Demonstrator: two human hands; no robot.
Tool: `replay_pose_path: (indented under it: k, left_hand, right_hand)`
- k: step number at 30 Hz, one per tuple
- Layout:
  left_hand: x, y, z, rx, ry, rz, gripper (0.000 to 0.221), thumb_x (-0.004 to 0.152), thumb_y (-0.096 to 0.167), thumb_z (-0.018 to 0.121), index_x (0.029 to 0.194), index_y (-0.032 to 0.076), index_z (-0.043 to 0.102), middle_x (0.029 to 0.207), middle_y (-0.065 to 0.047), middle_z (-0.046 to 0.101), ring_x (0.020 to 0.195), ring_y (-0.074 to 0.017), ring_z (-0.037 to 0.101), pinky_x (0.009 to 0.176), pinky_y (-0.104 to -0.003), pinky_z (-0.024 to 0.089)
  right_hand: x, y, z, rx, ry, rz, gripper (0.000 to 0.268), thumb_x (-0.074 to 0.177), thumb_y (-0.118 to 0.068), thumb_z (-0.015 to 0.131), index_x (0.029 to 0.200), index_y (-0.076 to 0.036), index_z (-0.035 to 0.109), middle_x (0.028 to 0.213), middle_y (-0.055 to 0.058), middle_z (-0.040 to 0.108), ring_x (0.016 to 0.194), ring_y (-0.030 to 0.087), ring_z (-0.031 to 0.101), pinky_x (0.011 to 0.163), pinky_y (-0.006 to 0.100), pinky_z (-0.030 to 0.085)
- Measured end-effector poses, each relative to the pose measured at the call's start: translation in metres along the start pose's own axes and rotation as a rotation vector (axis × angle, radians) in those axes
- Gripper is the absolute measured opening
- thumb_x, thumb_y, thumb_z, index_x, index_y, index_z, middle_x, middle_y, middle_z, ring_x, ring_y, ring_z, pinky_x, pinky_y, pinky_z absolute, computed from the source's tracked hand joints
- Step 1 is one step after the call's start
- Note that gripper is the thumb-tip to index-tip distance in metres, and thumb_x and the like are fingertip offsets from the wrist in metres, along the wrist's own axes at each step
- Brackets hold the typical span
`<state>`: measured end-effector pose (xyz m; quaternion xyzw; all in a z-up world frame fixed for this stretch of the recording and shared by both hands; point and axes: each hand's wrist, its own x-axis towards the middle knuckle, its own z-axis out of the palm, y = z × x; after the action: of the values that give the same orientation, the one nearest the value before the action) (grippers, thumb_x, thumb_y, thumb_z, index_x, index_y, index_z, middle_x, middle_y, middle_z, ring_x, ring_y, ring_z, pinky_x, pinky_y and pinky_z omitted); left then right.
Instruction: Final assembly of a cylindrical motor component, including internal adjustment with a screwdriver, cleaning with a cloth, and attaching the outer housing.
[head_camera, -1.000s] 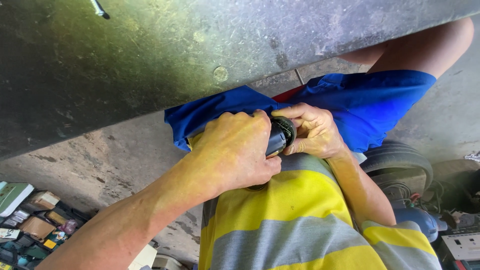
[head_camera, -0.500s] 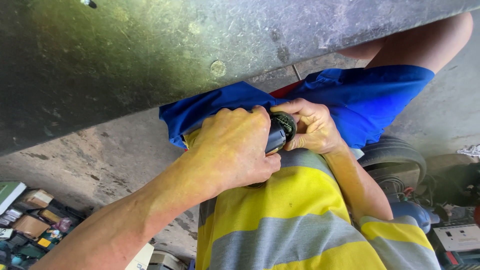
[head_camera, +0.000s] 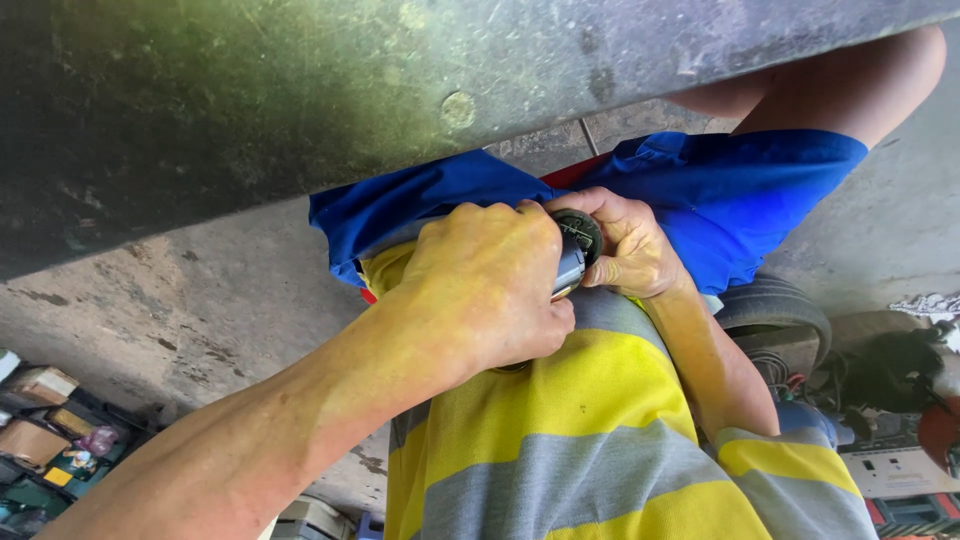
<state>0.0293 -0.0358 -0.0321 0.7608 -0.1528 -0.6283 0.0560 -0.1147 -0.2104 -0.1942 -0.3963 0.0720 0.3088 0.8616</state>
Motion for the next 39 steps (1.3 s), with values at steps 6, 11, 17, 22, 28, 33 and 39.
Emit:
replay_pose_path:
  k: [6,11,17,22,28,33,39]
  left_hand:
    - [0.000,0.003,-0.004,-0.015,-0.034,0.006,0.055,0.085,0.047,0.074,0.125,0.011,0.064,0.119,-0.013,0.070,0.109,-0.0383,0.068,0.085,-0.050,0.058]
    - [-0.003,-0.001,-0.002,-0.019,-0.002,0.013,0.055,0.083,0.046,0.074,0.121,0.009,0.063,0.116,-0.015,0.071,0.106,-0.0406,0.068,0.084,-0.052,0.058]
    - [-0.017,0.001,-0.010,-0.004,0.005,0.001,0.048,0.082,0.045,0.067,0.112,0.008,0.060,0.103,-0.021,0.073,0.095,-0.0514,0.068,0.076,-0.061,0.054]
    - [-0.019,-0.005,-0.002,0.055,0.026,0.000,0.051,0.082,0.050,0.068,0.110,0.009,0.057,0.099,-0.020,0.073,0.089,-0.0504,0.068,0.070,-0.062,0.053]
    - [-0.018,-0.012,0.005,0.079,0.117,0.118,0.051,0.081,0.052,0.069,0.106,0.009,0.059,0.092,-0.019,0.073,0.084,-0.0501,0.068,0.068,-0.064,0.050]
    - [-0.020,-0.011,0.011,0.104,0.142,0.119,0.054,0.080,0.052,0.068,0.105,0.006,0.058,0.089,-0.020,0.073,0.079,-0.0497,0.068,0.069,-0.061,0.052]
    - [-0.022,-0.010,0.012,0.113,0.118,0.081,0.060,0.073,0.054,0.075,0.103,0.005,0.058,0.085,-0.021,0.072,0.077,-0.0503,0.068,0.069,-0.060,0.052]
  right_hand:
    - [0.001,0.007,-0.001,0.162,0.011,0.026,0.081,0.077,-0.025,0.092,0.140,0.006,0.052,0.129,0.021,0.066,0.106,0.022,0.069,0.092,0.037,0.059]
    - [0.001,0.001,0.004,0.108,0.001,0.001,0.080,0.077,-0.025,0.091,0.140,0.006,0.052,0.131,0.021,0.065,0.112,0.022,0.068,0.097,0.035,0.058]
    - [-0.005,-0.031,0.030,0.040,0.035,-0.014,0.078,0.075,-0.009,0.088,0.141,0.010,0.050,0.118,0.022,0.070,0.104,0.021,0.071,0.090,0.032,0.059]
    - [-0.001,-0.051,0.037,-0.183,-0.101,-0.116,0.069,0.081,-0.005,0.084,0.139,0.010,0.050,0.129,0.026,0.066,0.114,0.027,0.070,0.102,0.041,0.063]
    - [0.005,-0.063,0.040,-0.638,-0.046,-0.312,0.058,0.083,-0.023,0.085,0.131,-0.001,0.061,0.123,0.018,0.072,0.107,0.021,0.076,0.092,0.030,0.065]
    - [0.013,-0.082,0.048,-0.733,-0.061,-0.454,0.051,0.082,-0.022,0.087,0.124,-0.001,0.064,0.118,0.020,0.071,0.108,0.034,0.075,0.097,0.039,0.061]
    - [0.016,-0.088,0.046,-0.806,-0.110,-0.579,0.049,0.084,-0.021,0.088,0.122,0.000,0.064,0.116,0.019,0.073,0.103,0.035,0.076,0.093,0.042,0.063]
